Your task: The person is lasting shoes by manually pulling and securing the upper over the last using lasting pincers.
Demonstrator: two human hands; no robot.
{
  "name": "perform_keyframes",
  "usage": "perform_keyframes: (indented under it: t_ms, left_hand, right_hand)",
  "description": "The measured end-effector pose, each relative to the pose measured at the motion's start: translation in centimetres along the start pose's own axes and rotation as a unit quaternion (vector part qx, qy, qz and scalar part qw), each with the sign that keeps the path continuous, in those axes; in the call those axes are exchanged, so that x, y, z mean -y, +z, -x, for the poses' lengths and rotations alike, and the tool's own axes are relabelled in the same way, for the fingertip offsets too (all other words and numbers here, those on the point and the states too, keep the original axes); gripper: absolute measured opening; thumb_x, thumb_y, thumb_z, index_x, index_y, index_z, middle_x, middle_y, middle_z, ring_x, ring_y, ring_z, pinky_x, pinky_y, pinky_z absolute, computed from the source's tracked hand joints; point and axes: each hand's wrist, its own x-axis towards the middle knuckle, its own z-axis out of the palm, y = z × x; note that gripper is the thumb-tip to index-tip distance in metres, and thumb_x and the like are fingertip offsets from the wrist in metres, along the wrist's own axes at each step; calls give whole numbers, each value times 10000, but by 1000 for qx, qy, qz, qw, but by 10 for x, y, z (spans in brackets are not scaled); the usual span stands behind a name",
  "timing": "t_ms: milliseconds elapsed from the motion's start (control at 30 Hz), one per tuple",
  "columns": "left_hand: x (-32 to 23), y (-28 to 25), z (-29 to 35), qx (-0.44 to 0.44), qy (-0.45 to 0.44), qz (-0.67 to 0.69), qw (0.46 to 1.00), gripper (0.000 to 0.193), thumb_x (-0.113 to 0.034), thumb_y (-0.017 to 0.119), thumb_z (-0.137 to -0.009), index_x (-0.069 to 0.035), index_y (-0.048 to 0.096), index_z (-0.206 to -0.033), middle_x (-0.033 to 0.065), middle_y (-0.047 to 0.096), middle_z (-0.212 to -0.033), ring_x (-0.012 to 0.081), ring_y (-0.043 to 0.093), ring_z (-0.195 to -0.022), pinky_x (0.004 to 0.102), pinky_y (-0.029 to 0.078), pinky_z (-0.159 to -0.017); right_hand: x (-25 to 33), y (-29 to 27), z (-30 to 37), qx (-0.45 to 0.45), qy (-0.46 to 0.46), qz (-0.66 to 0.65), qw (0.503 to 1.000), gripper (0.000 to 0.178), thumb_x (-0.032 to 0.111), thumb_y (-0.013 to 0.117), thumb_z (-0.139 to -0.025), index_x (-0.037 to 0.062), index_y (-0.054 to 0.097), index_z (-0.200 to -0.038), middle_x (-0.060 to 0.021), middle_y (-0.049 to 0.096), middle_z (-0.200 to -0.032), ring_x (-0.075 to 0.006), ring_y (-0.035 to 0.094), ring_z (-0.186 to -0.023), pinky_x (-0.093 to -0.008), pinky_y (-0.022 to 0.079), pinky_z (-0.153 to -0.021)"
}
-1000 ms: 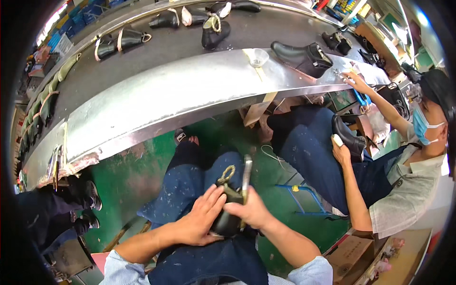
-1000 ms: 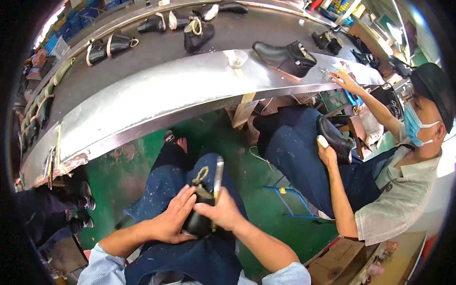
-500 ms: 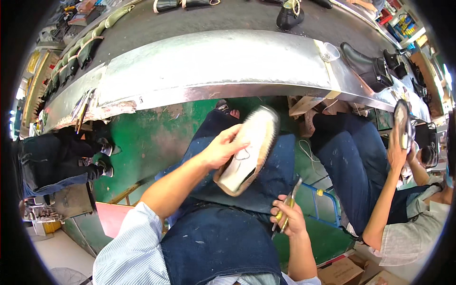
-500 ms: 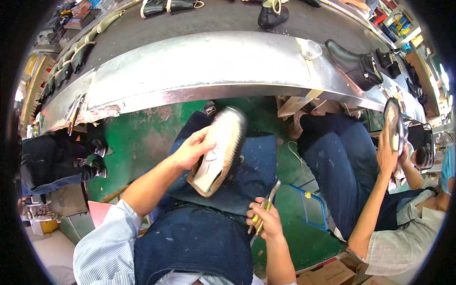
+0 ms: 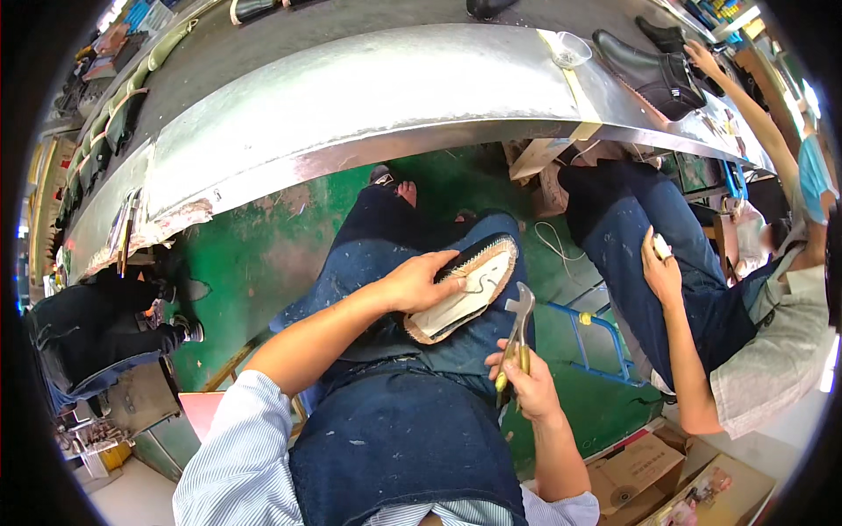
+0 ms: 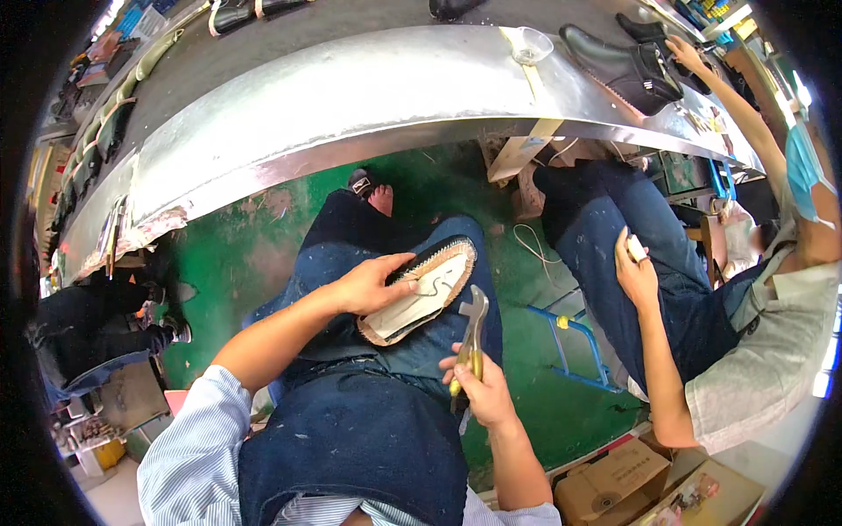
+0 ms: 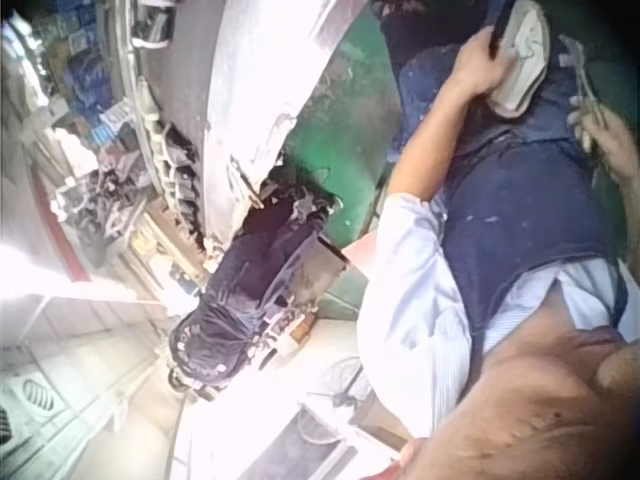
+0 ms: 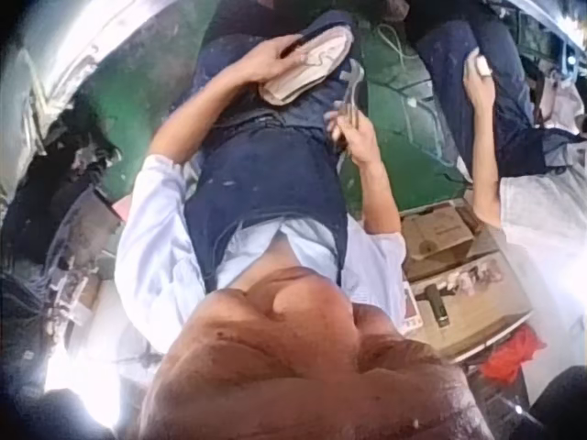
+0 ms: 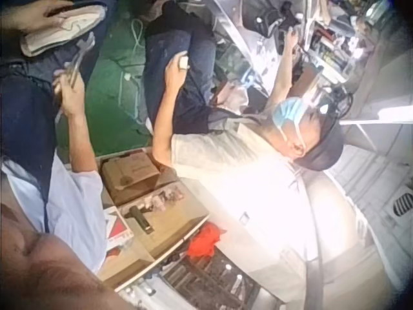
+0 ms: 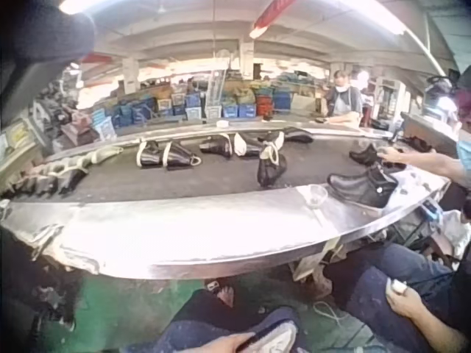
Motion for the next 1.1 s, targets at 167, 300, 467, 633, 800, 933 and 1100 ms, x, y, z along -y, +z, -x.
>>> perform_keyframes:
  t_ms: [167,300,467,633,800,933,1100]
  left_hand:
    - [5,-10,-3,72,31,24,997,822,-366,687,-849,114,347,-1424,313,463,-1406,356,484,-1310,366,379,-1094]
    - [8,-8,3,81,20,33,996,907,-299,746,-828,82,254,-1487,273,432,-1457,302,452,-1344,342,336,-1124]
    - [11,2,8,93,25,9,995,924,-313,753,-826,74,245,-1494,277,377,-1490,330,380,-1396,342,288,-1153]
    - [22,7,4,62,18,52,997,915,-320,745,-829,73,254,-1493,272,360,-1501,334,369,-1402,346,284,-1156]
    - [17,3,3,67,10,44,997,924,-324,751,-822,73,255,-1493,271,372,-1494,335,380,-1394,345,293,-1152]
    - [11,6,5,67,8,29,997,930,-319,760,-813,78,258,-1489,278,378,-1485,341,383,-1391,346,292,-1153]
    - [24,23,5,29,32,37,998,937,-312,786,-787,80,287,-1476,279,392,-1471,351,401,-1375,354,309,-1147]
  right_hand:
    - [22,10,-1,103,81,157,979,367,163,554,-983,-56,504,-1273,-130,677,-1034,-155,633,-802,-271,520,-685]
    - [34,16,-19,161,156,28,974,422,219,583,-980,-47,494,-1296,-161,601,-1227,-198,632,-996,-299,556,-671]
    - [47,25,-52,-55,-136,418,897,309,135,572,-962,-50,559,-1208,-65,646,-925,-119,607,-766,-246,496,-654]
    - [84,10,-45,32,-111,259,959,356,136,617,-933,-50,546,-1229,-78,659,-972,-131,629,-802,-266,518,-643]
    - [41,7,-31,191,197,24,961,445,173,634,-944,-44,507,-1311,-179,603,-1230,-276,641,-1084,-345,620,-735]
    - [21,13,-40,172,113,104,973,354,159,632,-937,-35,547,-1220,-153,659,-1084,-243,675,-944,-370,583,-723]
    - [28,20,-46,4,-245,577,779,261,89,608,-875,-25,586,-1108,-206,644,-931,-362,657,-838,-405,524,-769]
